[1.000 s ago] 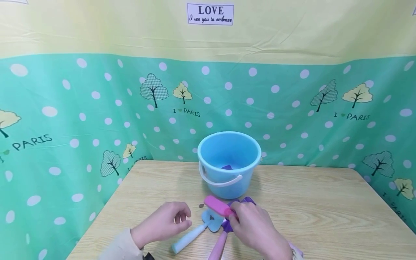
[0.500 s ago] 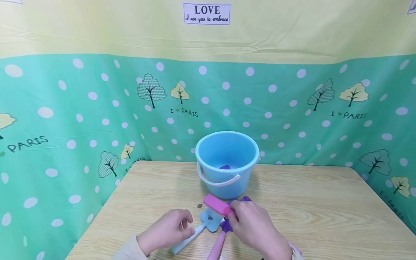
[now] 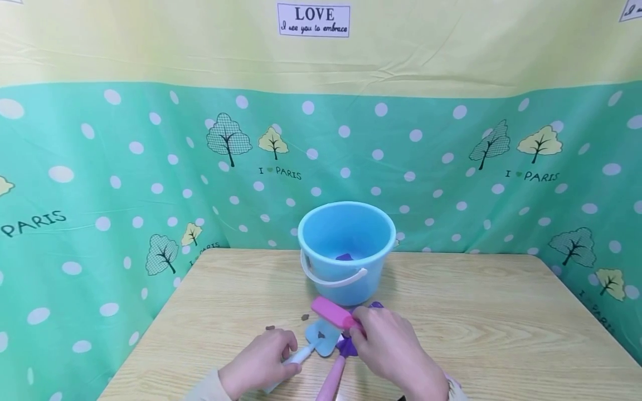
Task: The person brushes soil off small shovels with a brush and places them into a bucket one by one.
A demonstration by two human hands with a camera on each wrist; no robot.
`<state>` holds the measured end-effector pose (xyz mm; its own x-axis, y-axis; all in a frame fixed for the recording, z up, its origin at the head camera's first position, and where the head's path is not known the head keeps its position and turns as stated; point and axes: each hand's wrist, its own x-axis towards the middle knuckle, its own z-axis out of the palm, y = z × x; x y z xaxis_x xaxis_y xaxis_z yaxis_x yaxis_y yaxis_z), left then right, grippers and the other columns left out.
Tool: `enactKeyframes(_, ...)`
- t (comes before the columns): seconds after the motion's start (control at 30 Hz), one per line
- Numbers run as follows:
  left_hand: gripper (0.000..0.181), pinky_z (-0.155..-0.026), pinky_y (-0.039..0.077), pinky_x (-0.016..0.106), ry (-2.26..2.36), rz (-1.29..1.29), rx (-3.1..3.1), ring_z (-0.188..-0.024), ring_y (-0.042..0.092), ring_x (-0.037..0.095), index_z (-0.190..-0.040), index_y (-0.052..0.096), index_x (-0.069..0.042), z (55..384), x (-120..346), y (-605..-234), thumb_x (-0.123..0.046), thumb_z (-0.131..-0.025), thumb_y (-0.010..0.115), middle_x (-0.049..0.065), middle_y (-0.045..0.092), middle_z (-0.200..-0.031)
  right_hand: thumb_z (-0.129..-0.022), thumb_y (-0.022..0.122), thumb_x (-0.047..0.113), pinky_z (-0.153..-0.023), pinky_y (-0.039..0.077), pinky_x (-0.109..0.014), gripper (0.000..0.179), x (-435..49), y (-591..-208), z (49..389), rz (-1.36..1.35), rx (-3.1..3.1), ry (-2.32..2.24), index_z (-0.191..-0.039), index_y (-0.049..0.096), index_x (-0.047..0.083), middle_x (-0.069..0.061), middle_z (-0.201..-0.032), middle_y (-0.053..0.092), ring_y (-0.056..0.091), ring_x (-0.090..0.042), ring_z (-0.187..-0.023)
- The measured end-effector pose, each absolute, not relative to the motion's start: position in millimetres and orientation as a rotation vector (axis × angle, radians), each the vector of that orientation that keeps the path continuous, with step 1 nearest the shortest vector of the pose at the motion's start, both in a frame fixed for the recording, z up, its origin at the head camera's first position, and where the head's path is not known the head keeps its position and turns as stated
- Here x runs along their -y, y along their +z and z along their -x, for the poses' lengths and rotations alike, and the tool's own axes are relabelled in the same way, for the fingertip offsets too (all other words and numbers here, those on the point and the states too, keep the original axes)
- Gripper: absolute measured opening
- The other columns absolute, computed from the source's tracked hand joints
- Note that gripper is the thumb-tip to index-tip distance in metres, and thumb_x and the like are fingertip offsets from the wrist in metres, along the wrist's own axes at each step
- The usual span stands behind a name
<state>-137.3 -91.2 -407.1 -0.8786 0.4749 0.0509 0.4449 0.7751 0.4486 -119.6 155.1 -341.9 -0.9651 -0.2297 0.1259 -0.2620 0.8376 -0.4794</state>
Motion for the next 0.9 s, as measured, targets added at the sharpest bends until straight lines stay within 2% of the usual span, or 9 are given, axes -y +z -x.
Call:
enactKeyframes(0.53,0.020,-0.050,0.034,0.023,0.718,-0.693,-3.021,-0.058,0.039,0.005,-0.073,0.059,-0.013,138,82,-433,-0.019,-0.068,0.077,-0.009,0.043,-0.066,-0.085,0.067,0.015,-0.043,0.034,-0.021,0.017,-153,-342,119,-0.428,2.936,0.761,-0.101,0.071,0.011,0.012,-0.054,0.044,0.039,-0.004,-0.046)
enactKeyframes(0.9,0.010,-0.046,0.036,0.021,0.871,-0.635,-2.949,-0.052,0.041,0.005,-0.073,0.059,-0.012,140,81,-435,-0.007,-0.068,0.066,-0.008,0.047,-0.066,-0.084,0.067,0.015,-0.042,0.035,-0.022,0.019,-153,-344,118,-0.449,2.912,0.731,-0.101,0.071,0.010,0.014,-0.054,0.043,0.039,-0.003,-0.046)
